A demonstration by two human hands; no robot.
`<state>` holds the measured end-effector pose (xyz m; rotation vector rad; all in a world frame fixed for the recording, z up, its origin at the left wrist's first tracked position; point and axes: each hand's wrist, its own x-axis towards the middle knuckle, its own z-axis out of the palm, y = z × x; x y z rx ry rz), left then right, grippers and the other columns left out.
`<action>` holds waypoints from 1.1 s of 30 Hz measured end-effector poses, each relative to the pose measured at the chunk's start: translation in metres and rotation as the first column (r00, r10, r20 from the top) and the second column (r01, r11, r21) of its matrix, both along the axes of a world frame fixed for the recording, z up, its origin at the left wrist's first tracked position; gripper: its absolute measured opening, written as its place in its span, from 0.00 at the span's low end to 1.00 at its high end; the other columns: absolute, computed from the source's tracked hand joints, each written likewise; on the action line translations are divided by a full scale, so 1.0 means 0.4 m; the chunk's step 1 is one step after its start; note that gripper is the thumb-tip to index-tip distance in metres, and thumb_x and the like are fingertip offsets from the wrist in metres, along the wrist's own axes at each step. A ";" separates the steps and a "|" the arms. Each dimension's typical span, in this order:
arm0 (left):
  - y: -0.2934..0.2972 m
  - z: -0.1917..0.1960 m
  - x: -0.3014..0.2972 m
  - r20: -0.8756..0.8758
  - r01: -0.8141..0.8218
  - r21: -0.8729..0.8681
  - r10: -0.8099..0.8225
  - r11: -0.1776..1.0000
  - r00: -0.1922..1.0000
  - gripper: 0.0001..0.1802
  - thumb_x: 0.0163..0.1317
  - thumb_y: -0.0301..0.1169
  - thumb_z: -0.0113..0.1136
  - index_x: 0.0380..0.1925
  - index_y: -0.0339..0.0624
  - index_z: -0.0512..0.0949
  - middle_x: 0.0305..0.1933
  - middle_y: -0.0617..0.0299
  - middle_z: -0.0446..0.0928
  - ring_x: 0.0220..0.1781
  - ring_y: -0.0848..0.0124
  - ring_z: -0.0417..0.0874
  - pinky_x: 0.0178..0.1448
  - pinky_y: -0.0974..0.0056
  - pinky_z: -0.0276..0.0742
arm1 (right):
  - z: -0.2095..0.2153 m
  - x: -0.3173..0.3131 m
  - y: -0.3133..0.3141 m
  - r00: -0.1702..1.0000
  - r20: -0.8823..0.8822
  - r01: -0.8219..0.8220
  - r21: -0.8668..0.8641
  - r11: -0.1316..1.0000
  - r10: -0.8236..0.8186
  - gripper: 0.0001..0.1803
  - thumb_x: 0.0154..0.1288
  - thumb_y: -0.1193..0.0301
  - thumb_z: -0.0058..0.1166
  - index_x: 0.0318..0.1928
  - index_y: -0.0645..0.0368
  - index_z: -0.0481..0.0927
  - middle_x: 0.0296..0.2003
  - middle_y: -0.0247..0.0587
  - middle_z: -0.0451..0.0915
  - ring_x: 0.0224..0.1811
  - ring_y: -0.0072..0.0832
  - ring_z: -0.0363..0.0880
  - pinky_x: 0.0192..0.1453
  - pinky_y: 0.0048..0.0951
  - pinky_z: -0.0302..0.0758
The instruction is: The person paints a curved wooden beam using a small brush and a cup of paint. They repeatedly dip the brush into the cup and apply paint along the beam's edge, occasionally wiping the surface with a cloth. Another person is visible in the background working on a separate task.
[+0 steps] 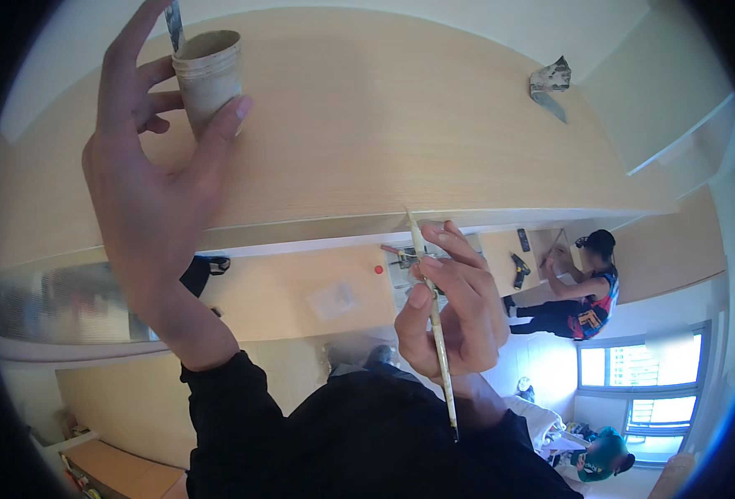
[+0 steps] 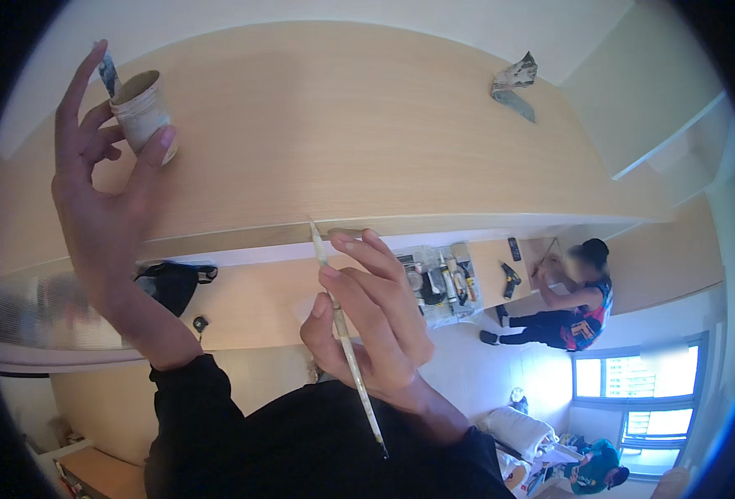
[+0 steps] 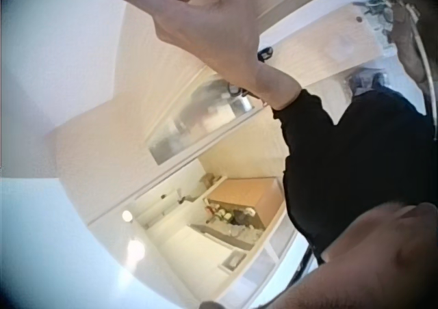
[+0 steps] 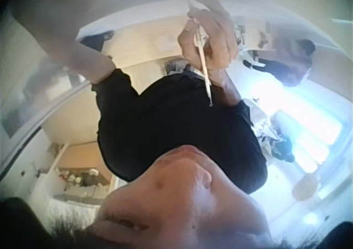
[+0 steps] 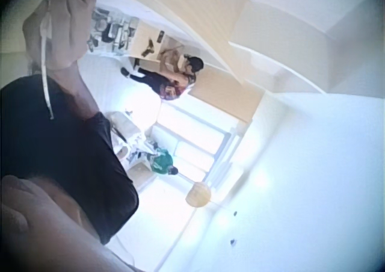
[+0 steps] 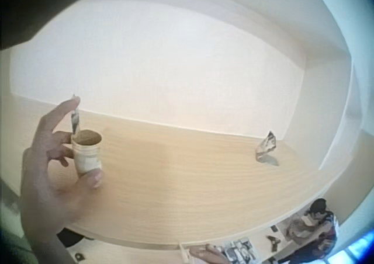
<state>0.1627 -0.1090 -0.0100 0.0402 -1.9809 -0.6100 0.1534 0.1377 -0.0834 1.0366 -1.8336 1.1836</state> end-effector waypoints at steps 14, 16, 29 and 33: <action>-0.029 -0.017 -0.014 -0.035 -0.014 -0.125 0.009 0.992 0.999 0.40 0.59 0.26 0.74 0.73 0.54 0.72 0.54 0.56 0.87 0.48 0.71 0.88 0.50 0.65 0.81 | 0.006 0.001 0.004 0.997 0.002 0.081 0.040 0.996 -0.081 0.14 0.59 0.84 0.62 0.47 0.68 0.83 0.40 0.49 0.82 0.53 0.54 0.87 0.64 0.57 0.81; -0.030 -0.017 -0.014 -0.037 -0.032 -0.161 0.027 0.986 0.999 0.40 0.59 0.26 0.74 0.72 0.55 0.72 0.54 0.56 0.87 0.48 0.71 0.88 0.50 0.65 0.82 | 0.008 -0.001 0.010 0.995 0.016 0.103 0.014 0.995 -0.103 0.15 0.58 0.84 0.63 0.47 0.67 0.84 0.40 0.48 0.82 0.53 0.54 0.87 0.64 0.57 0.81; -0.028 -0.030 -0.010 0.021 -0.041 -0.070 0.043 0.997 0.999 0.39 0.61 0.29 0.75 0.73 0.58 0.72 0.50 0.55 0.88 0.45 0.73 0.87 0.50 0.65 0.82 | 0.008 0.000 0.026 0.987 0.008 0.161 0.016 0.987 -0.161 0.17 0.54 0.84 0.64 0.46 0.64 0.86 0.40 0.46 0.83 0.53 0.53 0.86 0.66 0.59 0.77; -0.031 -0.027 -0.013 0.024 -0.035 -0.118 0.038 0.992 0.999 0.39 0.61 0.30 0.74 0.73 0.59 0.71 0.50 0.56 0.88 0.46 0.72 0.87 0.51 0.64 0.82 | 0.006 -0.001 0.022 0.993 -0.029 0.113 0.053 0.992 -0.112 0.17 0.54 0.83 0.64 0.46 0.64 0.85 0.39 0.45 0.83 0.53 0.53 0.86 0.65 0.59 0.78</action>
